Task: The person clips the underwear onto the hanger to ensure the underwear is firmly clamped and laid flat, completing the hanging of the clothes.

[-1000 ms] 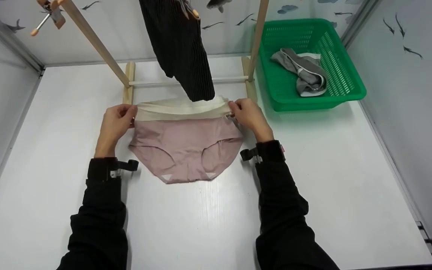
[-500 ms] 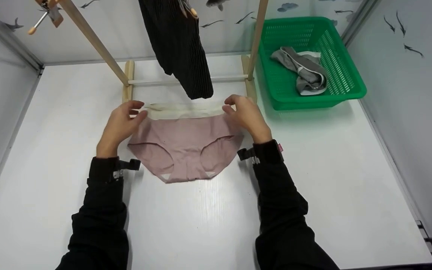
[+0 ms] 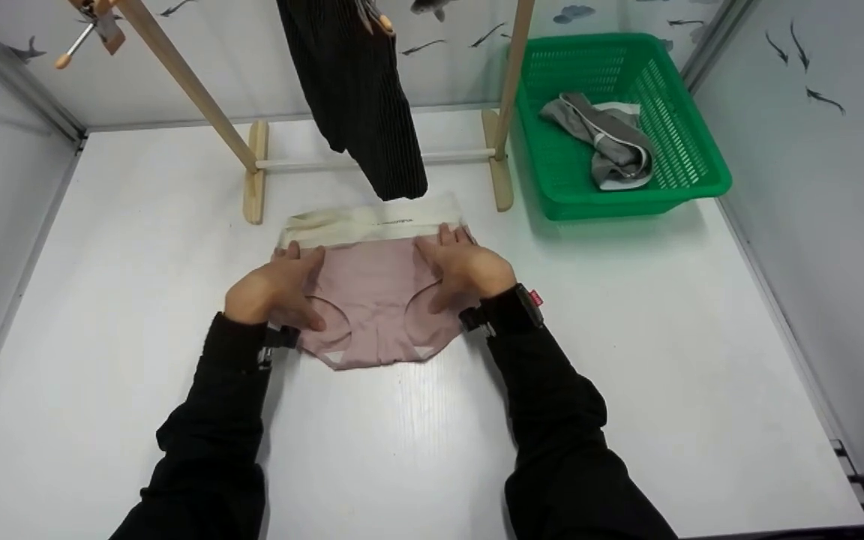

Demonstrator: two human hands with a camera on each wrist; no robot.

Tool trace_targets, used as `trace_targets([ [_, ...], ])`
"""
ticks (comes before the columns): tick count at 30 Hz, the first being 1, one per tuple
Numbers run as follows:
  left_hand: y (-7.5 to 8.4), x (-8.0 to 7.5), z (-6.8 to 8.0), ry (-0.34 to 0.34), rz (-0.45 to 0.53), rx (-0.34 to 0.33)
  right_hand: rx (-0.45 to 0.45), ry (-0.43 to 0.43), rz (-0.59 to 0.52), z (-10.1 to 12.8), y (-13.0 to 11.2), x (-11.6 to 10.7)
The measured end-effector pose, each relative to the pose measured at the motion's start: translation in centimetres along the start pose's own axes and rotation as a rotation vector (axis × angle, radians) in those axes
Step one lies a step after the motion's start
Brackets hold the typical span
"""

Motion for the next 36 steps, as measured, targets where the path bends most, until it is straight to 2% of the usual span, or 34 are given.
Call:
trace_targets([
  [3, 0.4, 0.2, -0.1, -0.003, -0.08, -0.016, 0.047, -0.033, 0.037, 0.6, -0.3, 0.2],
  [6, 0.5, 0.3, -0.4, -0.007, -0.114, 0.013, 0.055, -0.019, 0.029, 1.2, -0.5, 0.0],
  [10, 0.2, 0.5, -1.5, 0.082, -0.042, 0.1, 0.035, 0.06, 0.0, 1.2, -0.6, -0.3],
  [12, 0.0, 0.7, -2.3, 0.137, -0.014, 0.106, 0.036, 0.072, 0.016, 0.8, -0.6, -0.2],
  [14, -0.2, 0.8, -2.8, 0.173, -0.02, 0.085, 0.042, 0.07, 0.034, 0.5, -0.6, -0.1],
  [16, -0.4, 0.8, -3.0, 0.17, -0.039, 0.048, 0.07, 0.047, 0.034, 0.3, -0.6, 0.1],
  [21, -0.6, 0.6, -2.6, 0.116, -0.033, -0.022, 0.15, 0.0, -0.019, 0.7, -1.1, 0.4],
  [25, -0.5, 0.4, -2.0, 0.076, -0.063, -0.057, 0.135, 0.031, -0.019, 1.1, -1.4, 0.3],
  [27, -0.3, 0.3, -1.9, 0.079, -0.077, -0.04, 0.095, 0.075, 0.008, 0.8, -1.3, 0.1],
  [29, 0.0, 0.2, -2.0, 0.102, -0.083, 0.007, 0.046, 0.098, 0.046, 0.4, -1.2, 0.0],
  [33, 0.5, 0.2, -2.4, 0.12, -0.103, 0.092, 0.013, 0.061, 0.122, -0.9, -1.0, 0.3],
  [36, 0.5, 0.3, -2.2, 0.082, -0.127, 0.058, 0.029, 0.026, 0.132, -1.3, -1.1, 0.7],
])
Point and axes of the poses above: each hand's wrist, its own z-axis away from the middle knuckle, its own x-axis out of the palm, y = z × x, the point moved 1 cm from there along -z, towards the middle knuckle, and after that the axes turned 6 degrees about -y, right-handed, at the moved point
